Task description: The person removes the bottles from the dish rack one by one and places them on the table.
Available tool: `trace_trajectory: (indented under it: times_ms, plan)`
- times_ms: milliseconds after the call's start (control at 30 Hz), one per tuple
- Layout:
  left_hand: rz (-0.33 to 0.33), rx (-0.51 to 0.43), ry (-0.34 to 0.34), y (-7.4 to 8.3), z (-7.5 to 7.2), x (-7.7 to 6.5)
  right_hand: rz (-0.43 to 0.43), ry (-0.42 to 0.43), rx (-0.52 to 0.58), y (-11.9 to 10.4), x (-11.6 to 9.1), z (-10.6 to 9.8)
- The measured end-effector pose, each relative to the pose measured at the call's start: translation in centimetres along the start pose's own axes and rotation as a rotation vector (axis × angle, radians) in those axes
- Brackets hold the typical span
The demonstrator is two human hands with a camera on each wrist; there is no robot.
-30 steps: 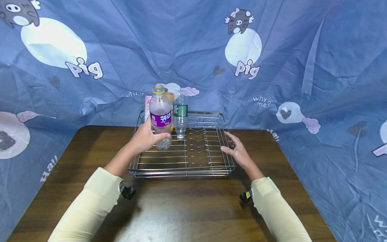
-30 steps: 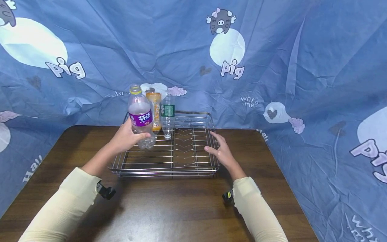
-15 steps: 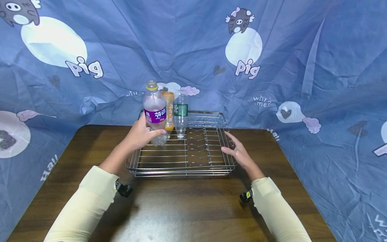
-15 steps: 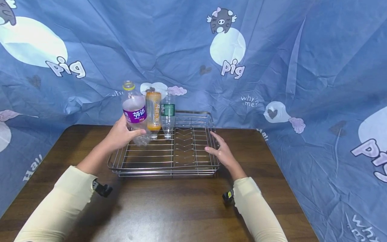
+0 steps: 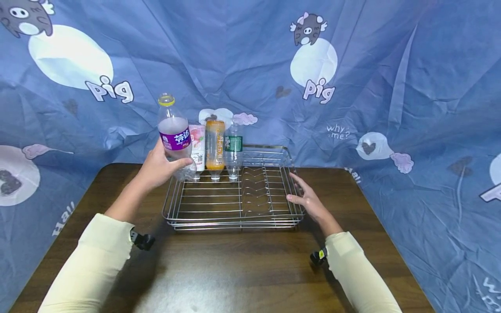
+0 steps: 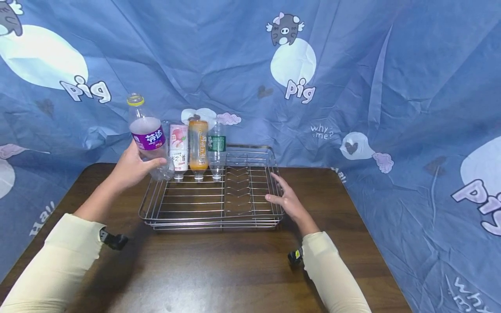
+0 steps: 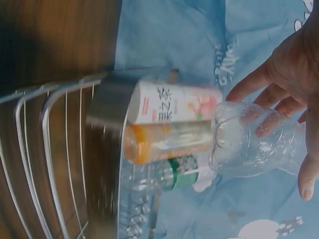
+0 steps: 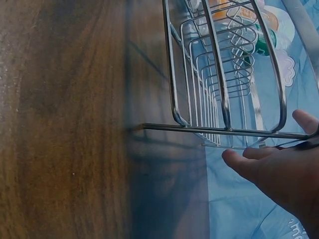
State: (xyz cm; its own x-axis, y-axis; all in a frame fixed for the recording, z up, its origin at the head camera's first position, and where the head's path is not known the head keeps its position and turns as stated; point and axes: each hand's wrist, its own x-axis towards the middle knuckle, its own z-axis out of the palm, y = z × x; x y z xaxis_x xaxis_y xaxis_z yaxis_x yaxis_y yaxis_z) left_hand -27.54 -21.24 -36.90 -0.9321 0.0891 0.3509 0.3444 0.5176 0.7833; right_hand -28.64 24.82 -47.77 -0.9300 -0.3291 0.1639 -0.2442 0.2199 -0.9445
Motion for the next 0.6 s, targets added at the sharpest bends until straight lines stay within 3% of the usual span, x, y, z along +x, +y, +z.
trace_trajectory:
  times_ms: [400,600]
  plan:
    - [-0.031,-0.01,0.099,-2.2,-2.9,-1.1,0.002,0.014,0.141,0.0,-0.4,0.4]
    - [-0.069,-0.002,0.112,-3.4,-3.8,-1.7,-0.005,0.031,0.167,0.4,-0.3,0.5]
